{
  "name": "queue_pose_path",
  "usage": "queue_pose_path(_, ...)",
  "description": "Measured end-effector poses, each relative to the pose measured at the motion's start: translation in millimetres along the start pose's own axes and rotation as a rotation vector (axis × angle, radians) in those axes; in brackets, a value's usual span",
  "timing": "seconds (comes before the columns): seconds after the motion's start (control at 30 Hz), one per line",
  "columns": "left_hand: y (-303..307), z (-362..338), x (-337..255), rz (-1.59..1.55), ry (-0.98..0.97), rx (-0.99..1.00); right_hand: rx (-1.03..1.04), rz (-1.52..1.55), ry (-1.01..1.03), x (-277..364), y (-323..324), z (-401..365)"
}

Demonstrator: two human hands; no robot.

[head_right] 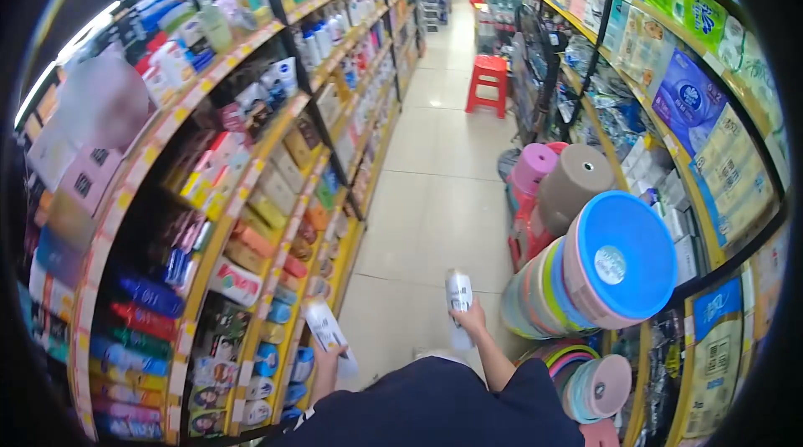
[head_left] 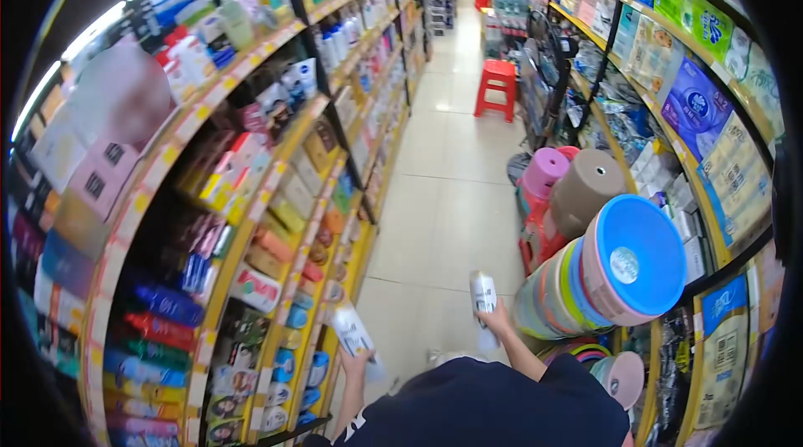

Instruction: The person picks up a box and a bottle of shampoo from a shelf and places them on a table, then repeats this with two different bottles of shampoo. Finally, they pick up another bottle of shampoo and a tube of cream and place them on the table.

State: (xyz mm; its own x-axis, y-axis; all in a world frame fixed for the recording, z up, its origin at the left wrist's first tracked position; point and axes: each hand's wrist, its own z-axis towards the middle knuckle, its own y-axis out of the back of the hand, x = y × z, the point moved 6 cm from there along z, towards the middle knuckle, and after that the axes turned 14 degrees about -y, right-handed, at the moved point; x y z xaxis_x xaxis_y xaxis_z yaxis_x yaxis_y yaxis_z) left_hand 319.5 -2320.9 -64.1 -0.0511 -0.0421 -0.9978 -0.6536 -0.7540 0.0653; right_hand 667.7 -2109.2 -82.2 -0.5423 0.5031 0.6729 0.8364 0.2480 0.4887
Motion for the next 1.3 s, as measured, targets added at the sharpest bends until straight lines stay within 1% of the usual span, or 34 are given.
queue_pose_path(0.03, -31.5, 27.0, -19.8, 0.005, -0.052, 0.043, 0.018, 0.111, -0.008, 18.7, 9.3, 12.1)
queue_pose_path(0.13, -116.5, 86.9, -58.5, -0.235, 0.087, 0.251, 0.181, 0.586, -0.008, 71.4, 31.2, 44.1)
queue_pose_path(0.17, -139.9, 102.9, -81.4, -0.249, 0.034, 0.290, 0.273, 0.720, 0.022, 94.9, 38.8, 46.6)
queue_pose_path(0.27, -195.7, 148.8, -88.7, -0.605, 0.166, 0.365, 0.577, 1.126, -0.032, 147.6, 49.4, 74.8)
queue_pose_path(0.3, -212.1, 162.4, -93.5, -0.726, 0.263, 0.429, 0.647, 1.157, 0.105, 187.0, 56.8, 75.3)
queue_pose_path(0.37, -243.7, 197.4, -113.4, -0.996, 0.412, 0.622, 0.705, 1.211, 0.202, 243.0, 67.6, 101.9)
queue_pose_path(0.4, -260.0, 225.0, -112.7, -1.085, 0.400, 0.761, 0.731, 1.256, 0.236, 267.0, 71.3, 119.5)
queue_pose_path(0.43, -275.3, 251.7, -113.3, -1.164, 0.387, 0.906, 0.804, 1.306, 0.300, 296.8, 74.5, 133.6)
queue_pose_path(0.47, -284.8, 279.0, -113.7, -1.209, 0.368, 0.942, 0.860, 1.366, 0.304, 314.3, 76.6, 159.0)
queue_pose_path(0.53, -308.4, 336.3, -147.6, -1.301, 0.333, 1.006, 1.019, 1.494, 0.341, 370.3, 84.7, 190.3)
queue_pose_path(0.57, -325.1, 365.7, -168.5, -1.353, 0.314, 1.038, 1.045, 1.519, 0.383, 400.6, 92.0, 202.8)
queue_pose_path(0.67, -387.4, 442.9, -217.9, -1.533, 0.257, 1.122, 1.081, 1.463, 0.559, 477.4, 124.7, 241.6)
queue_pose_path(0.7, -409.5, 464.8, -228.2, -1.523, 0.247, 1.158, 1.094, 1.469, 0.634, 490.6, 134.4, 259.0)
queue_pose_path(0.73, -432.4, 485.9, -238.2, -1.505, 0.236, 1.196, 1.065, 1.439, 0.678, 497.3, 144.6, 278.4)
queue_pose_path(0.77, -454.2, 505.2, -245.4, -1.481, 0.223, 1.236, 1.105, 1.453, 0.768, 507.5, 152.9, 290.7)
queue_pose_path(0.83, -502.9, 539.6, -251.2, -1.542, 0.264, 1.334, 1.167, 1.489, 0.942, 525.3, 165.4, 316.6)
queue_pose_path(0.87, -529.8, 555.4, -256.0, -1.575, 0.282, 1.387, 1.156, 1.538, 0.961, 536.4, 172.4, 326.0)
queue_pose_path(0.93, -576.9, 587.6, -262.7, -1.605, 0.330, 1.395, 1.202, 1.595, 1.094, 553.5, 188.2, 362.4)
queue_pose_path(1.03, -646.8, 646.1, -259.2, -1.637, 0.320, 1.418, 1.261, 1.462, 1.194, 584.3, 216.5, 440.5)
queue_pose_path(1.1, -687.1, 685.6, -253.8, -1.654, 0.302, 1.391, 1.238, 1.399, 1.140, 620.1, 236.7, 501.3)
queue_pose_path(1.17, -727.0, 726.8, -256.0, -1.657, 0.230, 1.390, 1.241, 1.389, 1.075, 666.9, 254.9, 556.4)
queue_pose_path(1.2, -743.1, 751.3, -260.5, -1.643, 0.188, 1.399, 1.196, 1.445, 1.000, 694.3, 258.1, 582.6)
queue_pose_path(1.23, -757.1, 767.5, -267.2, -1.702, 0.199, 1.273, 1.241, 1.497, 0.966, 718.8, 258.8, 611.4)
queue_pose_path(1.27, -770.7, 786.3, -272.8, -1.703, 0.176, 1.272, 1.283, 1.552, 0.930, 742.8, 258.7, 637.6)
queue_pose_path(1.3, -784.1, 805.9, -276.9, -1.709, 0.158, 1.270, 1.349, 1.672, 0.874, 771.4, 254.2, 655.1)
